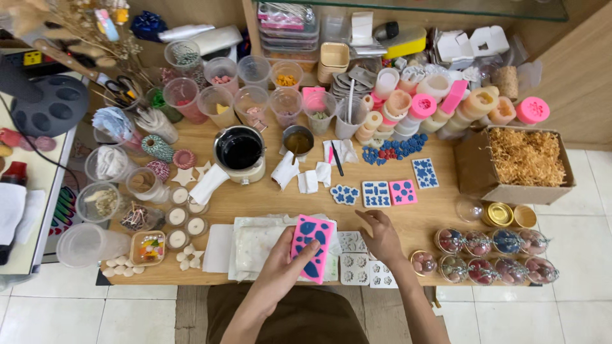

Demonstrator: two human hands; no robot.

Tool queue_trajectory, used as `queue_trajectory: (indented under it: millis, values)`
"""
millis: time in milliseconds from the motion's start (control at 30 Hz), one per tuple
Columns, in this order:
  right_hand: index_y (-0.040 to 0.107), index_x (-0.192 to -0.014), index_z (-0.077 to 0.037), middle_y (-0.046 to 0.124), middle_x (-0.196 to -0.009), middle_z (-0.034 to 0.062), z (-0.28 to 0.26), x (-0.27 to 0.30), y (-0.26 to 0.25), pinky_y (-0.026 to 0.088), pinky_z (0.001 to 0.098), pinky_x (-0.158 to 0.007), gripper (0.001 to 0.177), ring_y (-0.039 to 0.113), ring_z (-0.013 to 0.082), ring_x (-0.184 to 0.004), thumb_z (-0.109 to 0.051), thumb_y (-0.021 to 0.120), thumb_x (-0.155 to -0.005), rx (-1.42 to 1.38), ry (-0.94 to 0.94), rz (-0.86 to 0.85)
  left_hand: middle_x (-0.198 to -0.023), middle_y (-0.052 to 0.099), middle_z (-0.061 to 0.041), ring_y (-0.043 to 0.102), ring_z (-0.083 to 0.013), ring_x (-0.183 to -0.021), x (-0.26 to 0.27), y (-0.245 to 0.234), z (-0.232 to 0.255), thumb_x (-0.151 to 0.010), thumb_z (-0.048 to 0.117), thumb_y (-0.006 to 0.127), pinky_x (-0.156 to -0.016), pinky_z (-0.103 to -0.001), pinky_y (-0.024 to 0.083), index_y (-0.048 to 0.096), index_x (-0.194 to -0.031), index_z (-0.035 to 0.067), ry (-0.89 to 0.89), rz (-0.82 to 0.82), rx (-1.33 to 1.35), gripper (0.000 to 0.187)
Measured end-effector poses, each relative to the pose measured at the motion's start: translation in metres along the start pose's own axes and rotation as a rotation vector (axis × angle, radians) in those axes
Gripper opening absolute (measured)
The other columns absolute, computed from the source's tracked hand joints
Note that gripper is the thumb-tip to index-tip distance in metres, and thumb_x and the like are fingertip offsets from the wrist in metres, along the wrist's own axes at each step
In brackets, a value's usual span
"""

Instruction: The person organizes various wax shapes and embeds into silicone molds by hand, placing small blue and pink wax items into the cavities.

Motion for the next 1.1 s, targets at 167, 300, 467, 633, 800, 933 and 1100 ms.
queue_trajectory:
  millis: [167, 300, 467, 633, 800, 933, 1100]
  values:
    - [0.06, -0.139, -0.003, 0.073, -0.122, 0.0148, -0.08, 0.038, -0.066, 0.059, 0.0349, -0.093, 0.043, 0.073, 0.02, -0.106, -0.026, 0.046, -0.106, -1.005, 0.442, 0.073, -0.094, 0.054, -0.006, 0.049, -0.0104, -0.087, 0.007, 0.001, -0.004, -0.114, 0.04, 0.048, -0.079, -0.028, 0.046, 0.059, -0.111, -0.002, 0.119, 0.041, -0.075, 0.044]
    - [0.059, -0.138, -0.005, 0.074, -0.116, 0.0108, -0.148, 0.07, -0.079, 0.059, 0.0346, -0.084, 0.042, 0.07, 0.0176, -0.101, -0.022, 0.049, -0.101, -1.251, 0.496, 0.076, -0.095, 0.068, -0.001, 0.063, -0.006, -0.085, 0.016, 0.007, -0.007, -0.105, 0.04, 0.042, -0.078, -0.024, 0.053, 0.063, -0.114, 0.007, 0.068, 0.065, -0.029, 0.04]
    - [0.064, -0.137, 0.001, 0.071, -0.11, 0.0072, -0.162, 0.089, -0.088, 0.051, 0.0249, -0.079, 0.039, 0.063, 0.0088, -0.094, -0.005, 0.064, -0.098, -1.104, 0.4, 0.198, -0.092, 0.067, -0.008, 0.067, -0.012, -0.077, 0.033, 0.018, 0.001, -0.109, 0.034, 0.046, -0.07, -0.028, 0.058, 0.06, -0.111, 0.001, 0.17, -0.077, 0.046, 0.035]
    - [0.065, -0.132, 0.002, 0.072, -0.105, 0.006, -0.162, 0.103, -0.096, 0.051, 0.0248, -0.073, 0.037, 0.064, 0.0082, -0.088, -0.003, 0.065, -0.096, -1.079, 0.43, 0.268, -0.103, 0.074, -0.008, 0.074, -0.0128, -0.083, 0.047, 0.017, 0.006, -0.103, 0.022, 0.057, -0.065, -0.028, 0.061, 0.063, -0.11, 0.0, 0.19, -0.086, 0.148, 0.024]
    - [0.065, -0.13, 0.001, 0.074, -0.108, 0.0073, -0.185, 0.103, -0.11, 0.055, 0.0273, -0.08, 0.038, 0.068, 0.0113, -0.095, -0.002, 0.066, -0.092, -1.016, 0.388, 0.291, -0.1, 0.076, -0.005, 0.073, -0.0097, -0.082, 0.052, 0.014, 0.017, -0.097, 0.02, 0.065, -0.057, -0.026, 0.057, 0.066, -0.112, 0.0, 0.197, -0.052, 0.129, 0.026]
    - [0.064, -0.13, -0.001, 0.062, -0.135, 0.0116, -0.244, 0.106, -0.148, 0.055, 0.0309, -0.095, 0.041, 0.062, 0.0191, -0.121, -0.003, 0.07, -0.09, -0.378, 0.011, 0.548, -0.097, 0.079, -0.007, 0.073, -0.0074, -0.08, 0.051, 0.012, 0.015, -0.095, 0.021, 0.068, -0.059, -0.026, 0.059, 0.069, -0.111, -0.001, 0.207, 0.018, 0.139, 0.027]
    - [0.073, -0.115, -0.006, 0.074, -0.115, 0.0071, -0.291, 0.109, -0.149, 0.054, 0.0338, -0.098, 0.033, 0.068, 0.0218, -0.118, -0.001, 0.077, -0.083, -0.03, -0.187, 0.61, -0.093, 0.078, -0.008, 0.068, -0.0066, -0.074, 0.052, 0.008, 0.008, -0.096, 0.016, 0.069, -0.06, -0.024, 0.055, 0.073, -0.113, -0.002, 0.257, 0.078, 0.195, 0.025]
Point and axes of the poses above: each hand's wrist, its own x-axis away from the middle knuckle, its own y-axis out of the palm, z = x × y, the point moved 7 cm from there along -x, towards the middle knuckle
